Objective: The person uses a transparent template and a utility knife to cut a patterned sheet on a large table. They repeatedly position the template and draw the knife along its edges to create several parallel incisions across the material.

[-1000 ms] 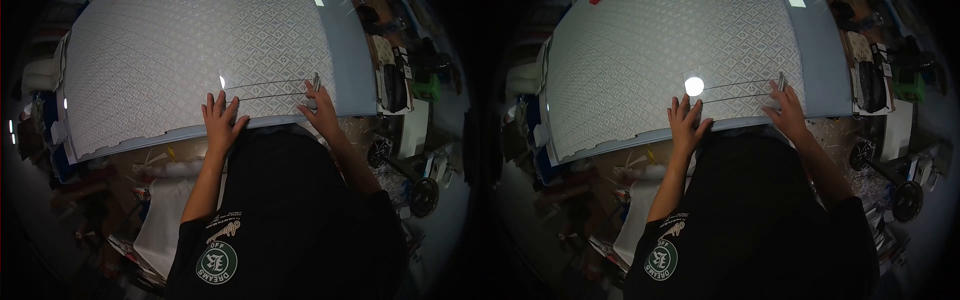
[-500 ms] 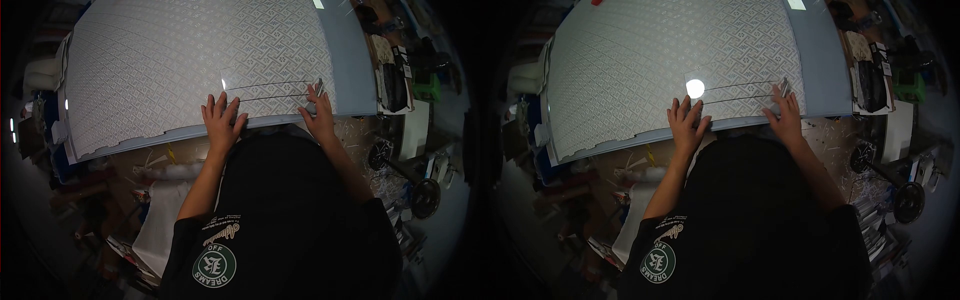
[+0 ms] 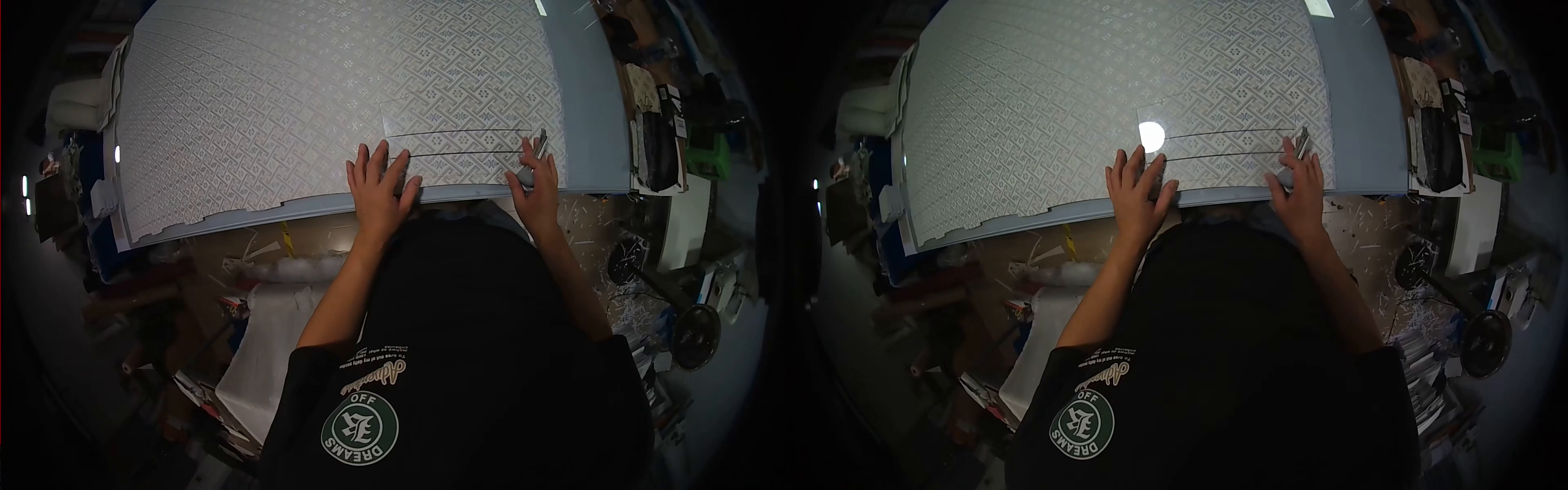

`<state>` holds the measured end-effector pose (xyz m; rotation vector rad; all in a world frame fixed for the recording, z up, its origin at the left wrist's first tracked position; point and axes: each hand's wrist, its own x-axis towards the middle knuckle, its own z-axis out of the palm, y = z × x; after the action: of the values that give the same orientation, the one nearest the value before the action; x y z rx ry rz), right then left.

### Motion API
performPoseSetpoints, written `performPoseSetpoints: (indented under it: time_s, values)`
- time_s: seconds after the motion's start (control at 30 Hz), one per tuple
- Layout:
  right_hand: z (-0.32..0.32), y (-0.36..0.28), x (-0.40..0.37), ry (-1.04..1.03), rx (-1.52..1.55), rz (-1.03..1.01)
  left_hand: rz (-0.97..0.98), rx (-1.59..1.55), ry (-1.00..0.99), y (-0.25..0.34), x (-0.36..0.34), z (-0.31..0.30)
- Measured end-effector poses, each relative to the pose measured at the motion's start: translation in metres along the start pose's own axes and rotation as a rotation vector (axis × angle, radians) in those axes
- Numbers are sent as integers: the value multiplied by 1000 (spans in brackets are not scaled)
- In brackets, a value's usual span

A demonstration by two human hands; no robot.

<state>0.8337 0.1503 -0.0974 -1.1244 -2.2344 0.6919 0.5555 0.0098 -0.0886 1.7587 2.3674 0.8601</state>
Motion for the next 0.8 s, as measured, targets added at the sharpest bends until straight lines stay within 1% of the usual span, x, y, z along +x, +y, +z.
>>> performPoseSetpoints:
  time_s: [0.13, 0.2, 0.53, 0.6, 0.8]
  values:
    - [-1, 1, -1, -11, -4, 30, 14, 16, 4, -2, 1, 1]
    - [0, 1, 0, 5, -33, 0, 13, 11, 4, -2, 1, 2]
    - [-2, 7, -2, -10, -11, 23, 4, 19, -8, -1, 2, -2]
    - [-2, 9, -2, 22, 37, -5, 4, 20, -10, -1, 2, -2]
    - [-2, 9, -1, 31, 32, -21, 6, 31, -11, -2, 2, -3]
